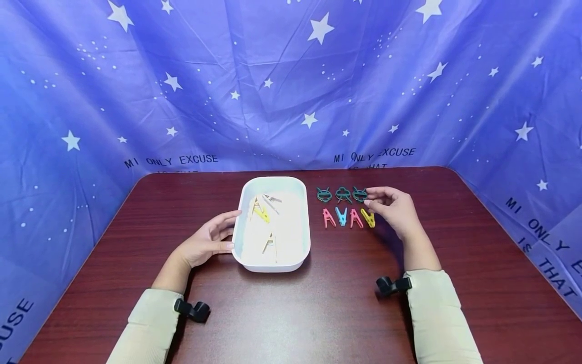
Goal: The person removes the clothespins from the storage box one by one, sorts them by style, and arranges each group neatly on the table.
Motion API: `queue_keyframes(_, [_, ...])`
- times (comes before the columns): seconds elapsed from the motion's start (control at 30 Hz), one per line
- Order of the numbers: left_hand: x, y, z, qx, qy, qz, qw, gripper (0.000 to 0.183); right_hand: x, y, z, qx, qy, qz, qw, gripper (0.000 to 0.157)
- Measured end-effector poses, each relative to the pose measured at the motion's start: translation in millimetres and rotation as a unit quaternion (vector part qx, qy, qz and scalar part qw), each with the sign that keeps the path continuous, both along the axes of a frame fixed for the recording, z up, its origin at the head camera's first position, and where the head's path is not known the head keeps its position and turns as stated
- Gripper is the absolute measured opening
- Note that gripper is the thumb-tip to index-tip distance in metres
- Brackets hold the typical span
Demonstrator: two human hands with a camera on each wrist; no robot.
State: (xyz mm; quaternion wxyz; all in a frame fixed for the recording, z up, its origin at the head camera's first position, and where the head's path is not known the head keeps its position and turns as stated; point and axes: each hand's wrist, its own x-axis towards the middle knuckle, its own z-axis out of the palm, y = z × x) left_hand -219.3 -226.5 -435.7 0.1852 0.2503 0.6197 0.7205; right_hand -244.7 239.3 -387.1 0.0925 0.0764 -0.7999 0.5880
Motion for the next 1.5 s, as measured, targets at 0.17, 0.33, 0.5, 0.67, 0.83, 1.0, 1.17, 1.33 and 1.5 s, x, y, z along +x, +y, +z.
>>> queue_keyframes(0.17, [0.8,1,1.5,0.0,-0.005,0.001,1.0,0.08,-0.2,-6,0.9,-0.012,0.013,0.015,1.0,0.038])
queue_keyframes(0.33, [1.0,1,2.0,-0.002,-0.004,0.003,1.0,0.081,1.2,-13,3.5,-0.023,0.027,0.033,0.999,0.038])
queue_keyframes(0.5, [0.1,1,1.2,-0.001,-0.002,0.003,1.0,0.08,4.0,-22,8.6,-0.023,0.032,0.049,0.998,0.035])
queue_keyframes(0.67, [0.5,1,1.6,-0.002,0.0,0.003,1.0,0.08,8.2,-33,14.3,-0.022,0.043,0.062,0.997,0.033])
queue_keyframes(0.83, [0.8,1,1.7,-0.002,-0.002,0.004,1.0,0.079,8.9,-46,18.7,-0.011,0.045,0.072,0.996,0.031])
queue_keyframes(1.0, [0.8,2,1.6,0.0,0.0,0.004,1.0,0.079,5.8,-62,24.4,-0.014,0.038,0.087,0.995,0.031])
queue_keyframes(1.17, [-0.2,2,-0.1,0.003,0.002,-0.001,1.0,0.078,1.4,-79,33.2,-0.001,0.021,0.104,0.994,0.032])
queue_keyframes(1.33, [-0.2,1,-0.3,0.004,0.0,-0.002,1.0,0.078,-4.3,-96,40.4,-0.006,0.008,0.118,0.993,0.032])
queue_keyframes(1.5, [-0.2,1,0.7,0.004,-0.002,0.0,1.0,0.079,-11.3,-112,47.2,-0.013,0.012,0.134,0.991,0.031])
